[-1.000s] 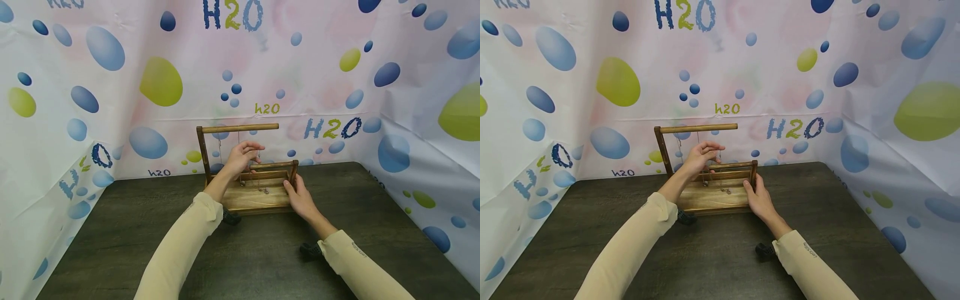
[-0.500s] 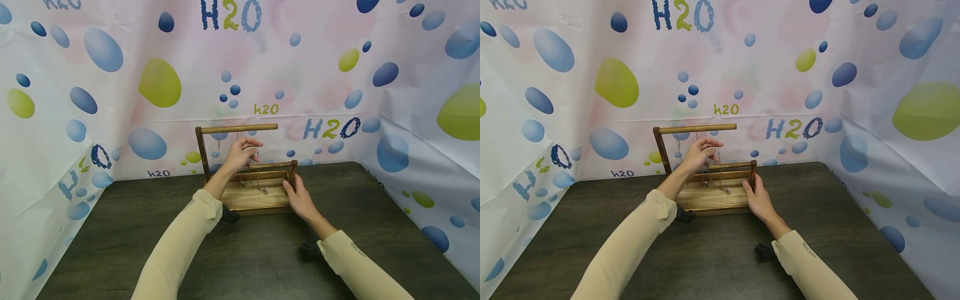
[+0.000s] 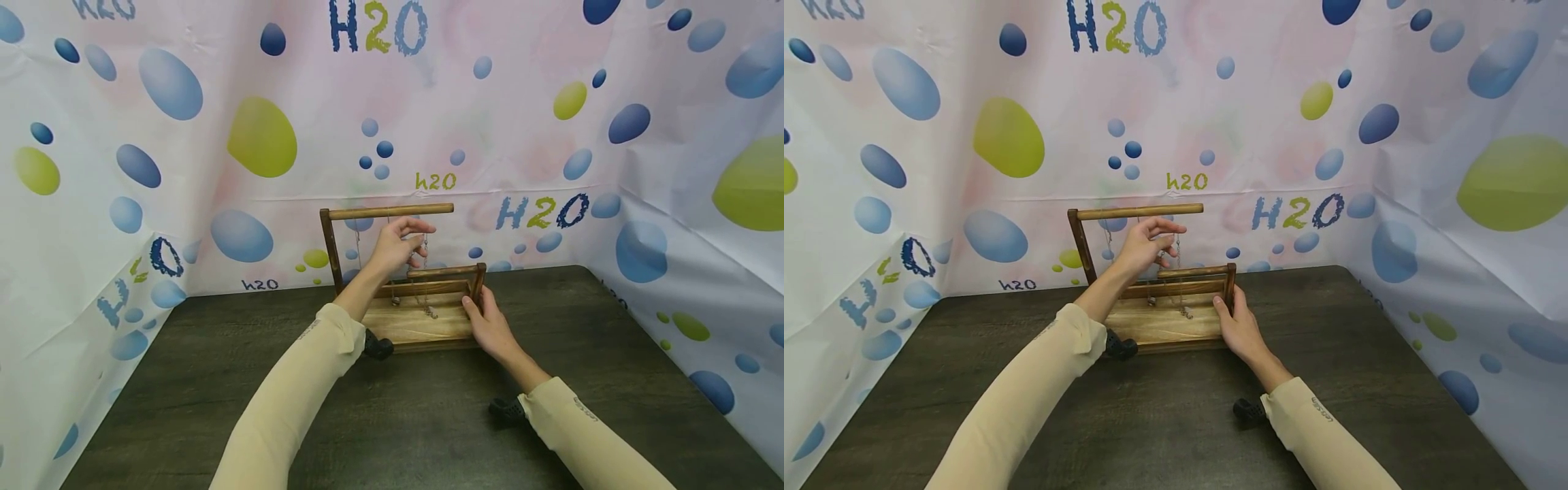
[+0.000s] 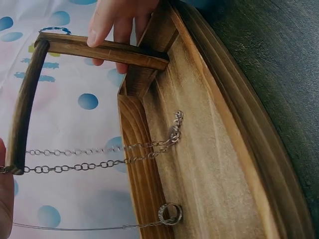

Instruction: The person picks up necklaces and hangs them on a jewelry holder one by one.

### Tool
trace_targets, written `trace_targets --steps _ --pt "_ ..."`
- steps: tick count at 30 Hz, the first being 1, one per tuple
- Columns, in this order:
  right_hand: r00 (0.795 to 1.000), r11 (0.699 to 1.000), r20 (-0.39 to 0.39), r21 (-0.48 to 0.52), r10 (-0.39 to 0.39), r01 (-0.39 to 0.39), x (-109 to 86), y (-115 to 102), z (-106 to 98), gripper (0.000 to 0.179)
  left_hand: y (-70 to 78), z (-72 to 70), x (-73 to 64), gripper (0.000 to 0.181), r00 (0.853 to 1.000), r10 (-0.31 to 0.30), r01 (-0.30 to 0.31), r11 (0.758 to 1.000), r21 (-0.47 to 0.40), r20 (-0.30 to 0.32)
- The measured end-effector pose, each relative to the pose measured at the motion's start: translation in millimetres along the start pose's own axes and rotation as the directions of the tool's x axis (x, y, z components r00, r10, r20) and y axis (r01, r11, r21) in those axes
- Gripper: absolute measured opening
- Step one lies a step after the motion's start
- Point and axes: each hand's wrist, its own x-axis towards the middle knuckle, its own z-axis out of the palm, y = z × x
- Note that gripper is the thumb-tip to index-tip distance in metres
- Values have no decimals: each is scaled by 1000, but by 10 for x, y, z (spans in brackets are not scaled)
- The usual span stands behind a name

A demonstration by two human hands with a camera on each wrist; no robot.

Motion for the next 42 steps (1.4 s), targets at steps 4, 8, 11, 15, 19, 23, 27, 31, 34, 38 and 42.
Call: trace_targets --steps 4,8,11,15,19,23,27,31,34,38,42 --pt "1000 1000 1 4 -3 3 -11 0 0 65 22 17 1 17 1000 22 -22 1000 8 22" --pt "1000 1000 1 8 -7 7 -17 -10 2 64 68 35 15 17 998 49 -49 999 -3 38" --pt "1000 1000 2 6 -4 4 -20 -16 5 64 113 45 19 16 998 56 -56 998 -3 41" --pt "1000 1000 2 5 -6 6 -23 -28 -6 65 178 49 40 15 997 61 -61 998 -1 43" --pt "1000 1000 1 5 -12 12 -28 -32 -15 65 233 44 47 16 997 65 -65 998 -2 41" --pt "1000 1000 3 2 -8 8 -34 -15 -13 65 273 44 48 16 996 73 -73 997 3 47" --pt "1000 1000 7 3 -4 4 -44 -6 -8 66 308 55 68 17 996 82 -82 997 7 42" --pt "1000 1000 8 3 -9 9 -58 -20 -7 66 340 69 97 17 995 91 -91 996 10 38" --pt "1000 1000 3 6 -15 15 -65 -26 -7 66 371 80 112 16 994 104 -104 995 6 46" --pt "1000 1000 4 14 -24 24 -75 -24 -7 66 411 103 132 16 992 112 -112 994 -4 57" --pt "1000 999 7 11 -30 30 -76 -26 -1 67 440 138 157 18 991 125 -125 992 -8 53"
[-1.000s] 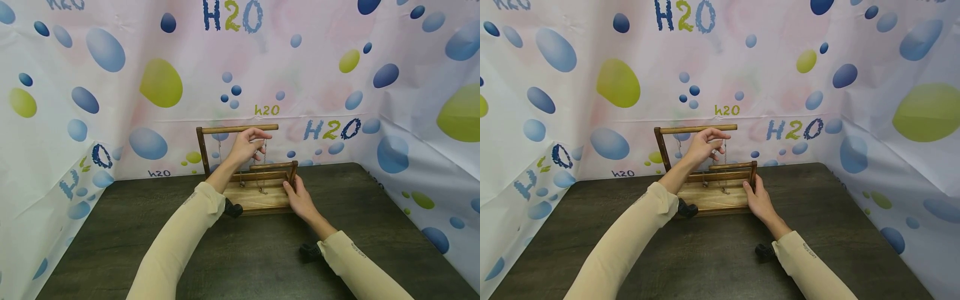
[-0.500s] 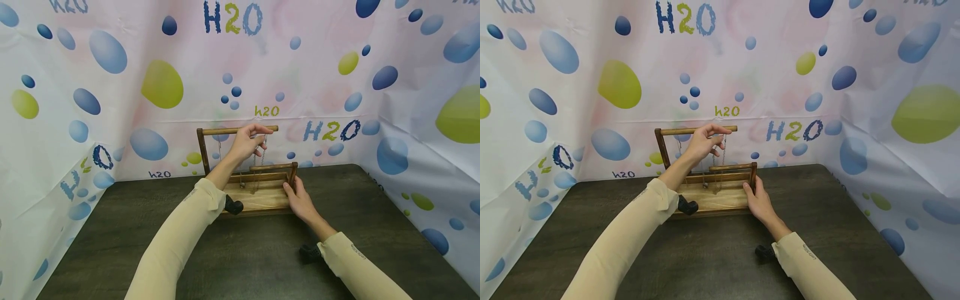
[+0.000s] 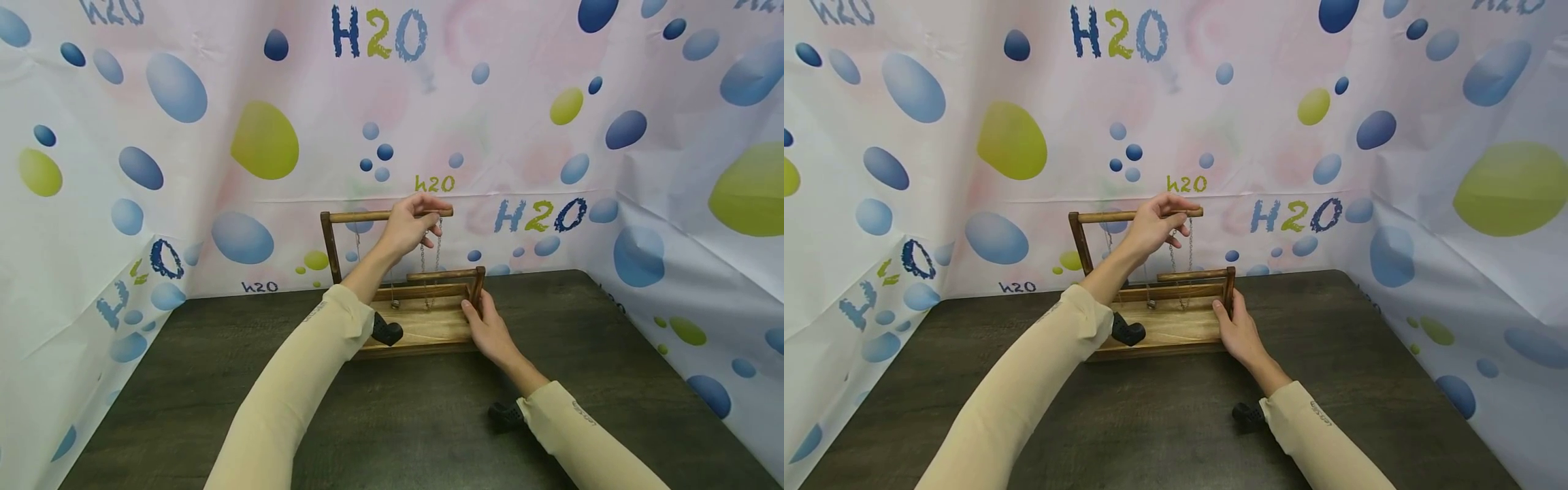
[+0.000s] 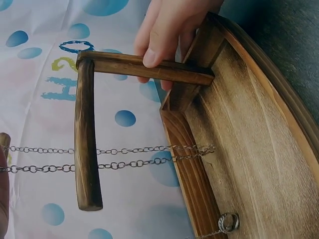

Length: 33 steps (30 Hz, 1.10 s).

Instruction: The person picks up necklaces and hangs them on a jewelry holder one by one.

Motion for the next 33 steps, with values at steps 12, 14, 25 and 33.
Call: trace_targets --steps 12,14,25,33 --pt "1000 1000 -14 -12 -9 9 13 18 12 66 31 148 85 16 1000 27 -27 1000 -7 16" --pt "1000 1000 -19 -14 -9 8 14 19 13 65 39 167 100 16 1000 25 -25 1000 -7 18" --pt "1000 1000 2 5 8 -8 10 31 -4 68 51 281 177 21 999 22 -22 1000 -2 44" --pt "1000 1000 2 11 14 -14 12 35 -5 66 50 371 230 19 998 27 -26 999 -27 49"
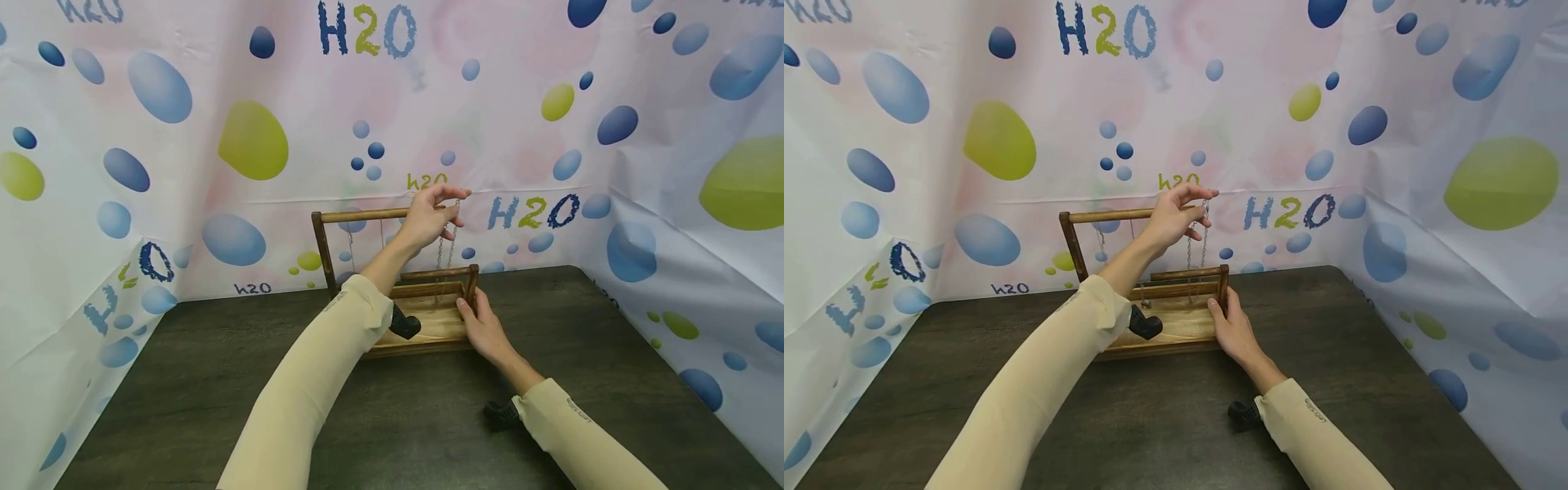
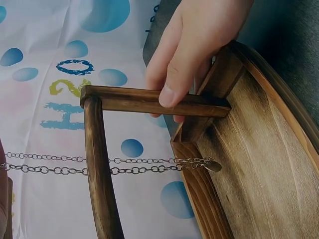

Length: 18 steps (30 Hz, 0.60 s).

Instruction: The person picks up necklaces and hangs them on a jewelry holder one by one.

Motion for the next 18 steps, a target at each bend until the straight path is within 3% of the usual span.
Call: trace_targets --steps 18 --pt "1000 1000 -10 9 8 -8 -1 17 -15 66 -43 -38 23 18 998 -32 29 998 -60 -56"
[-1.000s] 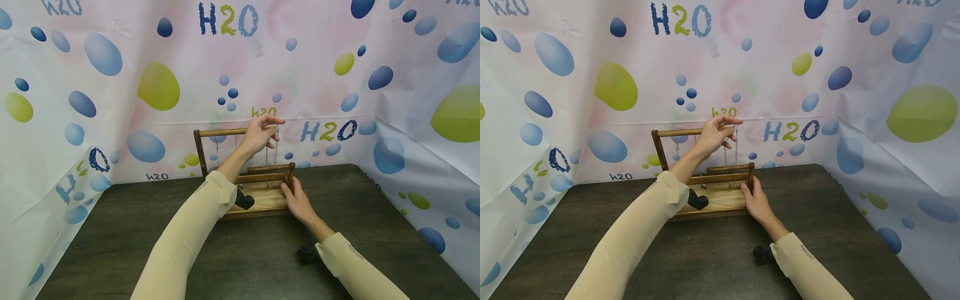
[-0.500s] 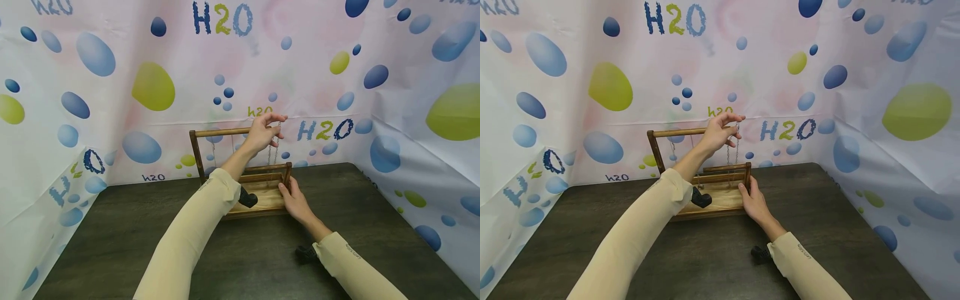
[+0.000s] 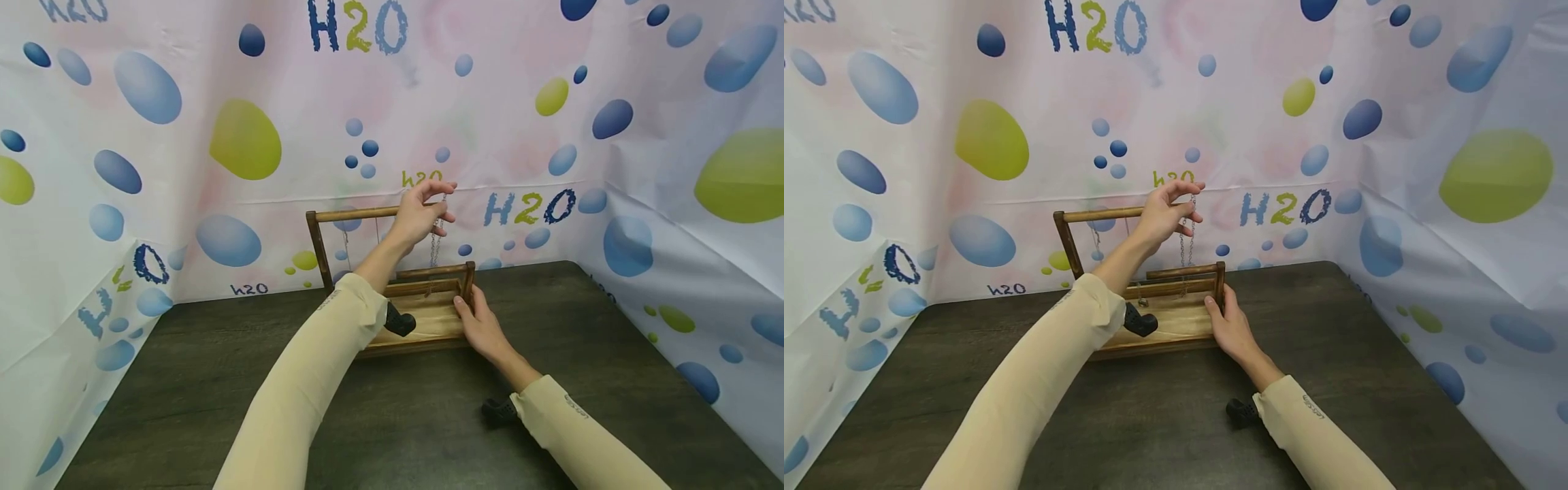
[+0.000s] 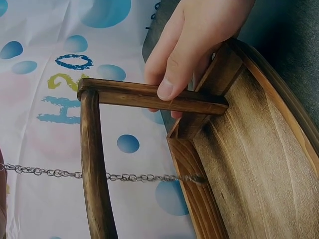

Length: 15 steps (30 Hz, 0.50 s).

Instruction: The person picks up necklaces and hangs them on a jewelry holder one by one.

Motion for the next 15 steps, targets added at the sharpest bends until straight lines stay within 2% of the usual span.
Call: trace_targets --steps 15 --pt "1000 1000 0 -23 5 -5 -10 -38 16 65 30 -202 -99 20 997 -28 27 1000 -12 -78"
